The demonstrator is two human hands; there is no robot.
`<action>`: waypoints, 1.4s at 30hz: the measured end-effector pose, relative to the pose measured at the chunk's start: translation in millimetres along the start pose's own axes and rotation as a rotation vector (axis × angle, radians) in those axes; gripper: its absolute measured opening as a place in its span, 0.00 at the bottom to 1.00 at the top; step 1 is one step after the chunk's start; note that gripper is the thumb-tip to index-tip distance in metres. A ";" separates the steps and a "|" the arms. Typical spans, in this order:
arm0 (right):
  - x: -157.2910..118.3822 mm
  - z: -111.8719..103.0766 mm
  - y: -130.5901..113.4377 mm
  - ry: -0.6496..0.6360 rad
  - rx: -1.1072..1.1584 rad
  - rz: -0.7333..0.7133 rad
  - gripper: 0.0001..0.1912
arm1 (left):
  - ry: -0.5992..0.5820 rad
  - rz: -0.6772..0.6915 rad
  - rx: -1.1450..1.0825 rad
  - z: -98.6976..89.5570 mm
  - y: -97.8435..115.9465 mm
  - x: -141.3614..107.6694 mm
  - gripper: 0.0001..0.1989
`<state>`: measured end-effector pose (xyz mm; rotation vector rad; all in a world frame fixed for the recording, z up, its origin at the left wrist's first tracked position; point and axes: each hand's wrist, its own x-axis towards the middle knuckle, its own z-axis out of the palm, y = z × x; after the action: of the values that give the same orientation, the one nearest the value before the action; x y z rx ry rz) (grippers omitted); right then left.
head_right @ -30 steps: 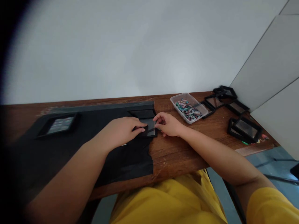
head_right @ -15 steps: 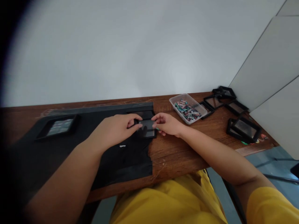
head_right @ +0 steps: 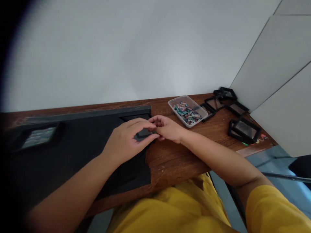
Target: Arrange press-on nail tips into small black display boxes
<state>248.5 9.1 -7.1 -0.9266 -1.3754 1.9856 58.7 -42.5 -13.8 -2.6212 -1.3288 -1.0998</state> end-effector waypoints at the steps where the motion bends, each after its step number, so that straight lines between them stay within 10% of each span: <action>1: 0.1 0.8 -0.4 0.006 -0.007 0.004 0.16 | 0.005 0.001 -0.001 -0.1 0.4 -0.2 0.07; 9: -0.2 4.4 -2.5 0.050 0.073 0.055 0.06 | 0.078 -0.042 0.072 0.9 5.9 0.1 0.11; 28: -7.0 6.4 -15.7 -0.075 0.113 0.176 0.18 | 0.131 -0.222 -0.035 -9.3 3.4 2.0 0.14; 42: -4.1 5.4 -2.1 -0.034 -0.017 -0.155 0.21 | 0.243 -0.486 -0.333 -0.4 -2.1 1.4 0.12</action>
<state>246.8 3.6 -2.9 -0.7726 -1.4389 1.8839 57.5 -40.4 -13.3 -2.2963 -1.9208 -1.7730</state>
